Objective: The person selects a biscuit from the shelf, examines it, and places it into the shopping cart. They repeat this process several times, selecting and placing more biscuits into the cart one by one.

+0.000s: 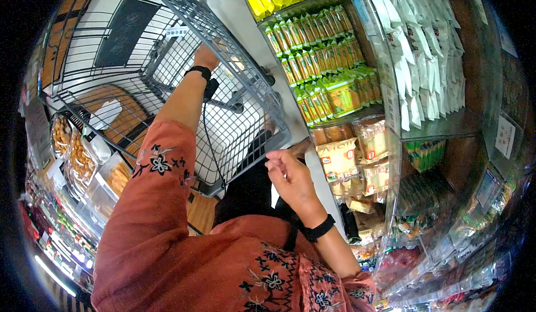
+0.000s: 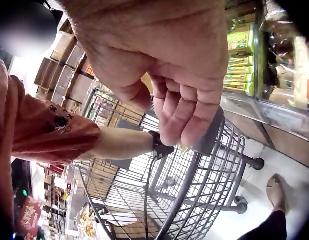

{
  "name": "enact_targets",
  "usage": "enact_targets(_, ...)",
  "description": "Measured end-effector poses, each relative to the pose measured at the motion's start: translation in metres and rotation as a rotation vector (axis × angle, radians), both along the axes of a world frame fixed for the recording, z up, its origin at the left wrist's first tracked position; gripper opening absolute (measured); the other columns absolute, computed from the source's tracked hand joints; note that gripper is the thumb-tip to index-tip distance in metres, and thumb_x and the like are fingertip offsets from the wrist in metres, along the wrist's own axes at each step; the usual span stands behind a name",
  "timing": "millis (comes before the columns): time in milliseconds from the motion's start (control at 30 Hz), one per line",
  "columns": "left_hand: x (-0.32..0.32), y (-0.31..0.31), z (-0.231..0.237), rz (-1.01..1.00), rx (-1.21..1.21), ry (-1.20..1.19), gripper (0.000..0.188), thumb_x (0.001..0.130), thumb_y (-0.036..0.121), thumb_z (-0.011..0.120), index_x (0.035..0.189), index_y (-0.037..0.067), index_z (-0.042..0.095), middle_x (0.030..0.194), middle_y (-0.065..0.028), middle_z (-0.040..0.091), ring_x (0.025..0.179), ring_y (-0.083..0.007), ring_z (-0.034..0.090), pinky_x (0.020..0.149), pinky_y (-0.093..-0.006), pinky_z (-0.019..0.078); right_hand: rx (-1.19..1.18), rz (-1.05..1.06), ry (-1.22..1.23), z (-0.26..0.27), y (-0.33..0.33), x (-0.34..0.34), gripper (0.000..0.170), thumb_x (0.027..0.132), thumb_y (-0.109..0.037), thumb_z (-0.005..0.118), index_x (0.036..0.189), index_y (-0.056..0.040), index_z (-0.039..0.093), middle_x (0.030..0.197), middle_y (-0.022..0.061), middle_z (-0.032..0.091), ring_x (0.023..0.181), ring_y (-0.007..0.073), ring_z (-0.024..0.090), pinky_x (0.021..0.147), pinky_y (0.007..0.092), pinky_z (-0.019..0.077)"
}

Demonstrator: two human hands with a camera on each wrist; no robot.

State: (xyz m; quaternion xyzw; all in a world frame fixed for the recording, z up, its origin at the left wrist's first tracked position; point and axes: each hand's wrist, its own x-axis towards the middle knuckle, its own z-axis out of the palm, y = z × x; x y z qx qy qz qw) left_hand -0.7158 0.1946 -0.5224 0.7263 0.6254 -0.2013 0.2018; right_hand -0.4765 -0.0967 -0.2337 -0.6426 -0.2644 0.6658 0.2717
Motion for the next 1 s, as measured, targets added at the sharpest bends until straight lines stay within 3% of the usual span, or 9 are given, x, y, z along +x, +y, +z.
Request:
enact_targets(233, -0.014, -0.034, 0.014, 0.123, -0.06, 0.002, 0.036, 0.082, 0.031, 0.072, 0.112, 0.013, 0.064, 0.118, -0.0145, 0.062, 0.115, -0.0353, 0.06, 0.092, -0.0514, 0.0516, 0.01, 0.014, 0.001, 0.009, 0.002, -0.004, 0.021, 0.096, -0.009, 0.061, 0.115, -0.0018, 0.061, 0.092, 0.0029, 0.066, 0.083, 0.0079, 0.06, 0.074, 0.0242, 0.05)
enact_targets(367, -0.032, -0.063, -0.006, 0.228, -0.159, -0.142, 0.057, 0.08, 0.032, 0.074, 0.127, 0.01, 0.052, 0.121, -0.0169, 0.06, 0.117, -0.0356, 0.061, 0.093, -0.0522, 0.0517, 0.057, -0.001, 0.003, 0.009, -0.005, -0.007, 0.02, 0.095, -0.009, 0.062, 0.114, -0.0013, 0.061, 0.09, 0.0028, 0.065, 0.081, 0.008, 0.059, 0.073, 0.024, 0.0497)
enact_targets(433, -0.027, -0.079, 0.011, 0.188, -0.146, -0.117, 0.063, 0.08, 0.035, 0.076, 0.131, 0.011, 0.049, 0.12, -0.0162, 0.06, 0.116, -0.0347, 0.061, 0.093, -0.0516, 0.0515, 0.049, -0.004, -0.001, 0.013, -0.005, -0.005, 0.02, 0.095, -0.008, 0.062, 0.114, -0.0011, 0.061, 0.09, 0.0028, 0.065, 0.081, 0.0082, 0.059, 0.073, 0.0242, 0.0499)
enact_targets(600, -0.028, -0.102, 0.024, 0.182, -0.136, 0.062, 0.066, 0.074, 0.044, 0.083, 0.126, 0.012, 0.058, 0.122, -0.0177, 0.058, 0.111, -0.0354, 0.062, 0.091, -0.0501, 0.0525, 0.055, 0.0, 0.0, 0.007, -0.021, -0.002, 0.02, 0.095, -0.007, 0.06, 0.114, -0.0011, 0.06, 0.092, 0.0033, 0.067, 0.082, 0.0087, 0.061, 0.075, 0.0248, 0.0506)
enact_targets(733, -0.044, -0.112, 0.022, 0.391, -0.188, -0.068, 0.056, 0.074, 0.041, 0.082, 0.119, 0.014, 0.063, 0.125, -0.0191, 0.056, 0.112, -0.0388, 0.062, 0.095, -0.0487, 0.0519, 0.093, 0.026, -0.037, 0.01, -0.026, 0.0, 0.019, 0.096, -0.009, 0.059, 0.113, -0.0009, 0.06, 0.091, 0.003, 0.067, 0.08, 0.0087, 0.061, 0.073, 0.0246, 0.0507)
enact_targets(767, -0.055, -0.114, 0.003, 0.325, -0.158, -0.088, 0.052, 0.074, 0.039, 0.081, 0.114, 0.01, 0.065, 0.118, -0.02, 0.062, 0.106, -0.0386, 0.065, 0.094, -0.0461, 0.0525, 0.111, 0.035, -0.049, 0.012, -0.026, 0.001, 0.019, 0.096, -0.009, 0.059, 0.113, -0.0009, 0.06, 0.091, 0.0029, 0.067, 0.079, 0.0087, 0.061, 0.072, 0.0246, 0.0507)
enact_targets(867, -0.07, -0.127, 0.023, 0.499, -0.148, -0.443, 0.05, 0.076, 0.037, 0.079, 0.106, 0.001, 0.064, 0.098, -0.0198, 0.069, 0.093, -0.0346, 0.068, 0.084, -0.0404, 0.0534, 0.133, -0.026, 0.014, 0.017, -0.029, 0.006, 0.018, 0.097, -0.01, 0.059, 0.112, -0.0008, 0.061, 0.09, 0.0031, 0.067, 0.077, 0.0089, 0.061, 0.071, 0.0246, 0.0508)
enact_targets(967, -0.057, -0.129, 0.108, 0.87, -0.278, -0.81, 0.047, 0.081, 0.04, 0.077, 0.102, 0.001, 0.062, 0.089, -0.0071, 0.066, 0.077, -0.0166, 0.06, 0.067, -0.0322, 0.0506, 0.155, -0.06, 0.087, 0.026, -0.028, 0.02, 0.019, 0.101, -0.013, 0.056, 0.115, -0.0005, 0.058, 0.098, 0.0042, 0.066, 0.085, 0.009, 0.062, 0.079, 0.0252, 0.0524)
enact_targets(1000, -0.052, -0.131, 0.139, 0.908, -0.249, -0.895, 0.047, 0.083, 0.039, 0.076, 0.107, 0.001, 0.061, 0.092, -0.0057, 0.065, 0.078, -0.0154, 0.06, 0.067, -0.0314, 0.0501, 0.184, -0.067, 0.102, 0.034, -0.026, 0.025, 0.019, 0.101, -0.014, 0.056, 0.115, -0.001, 0.058, 0.098, 0.0043, 0.066, 0.085, 0.0091, 0.062, 0.079, 0.0254, 0.0525)
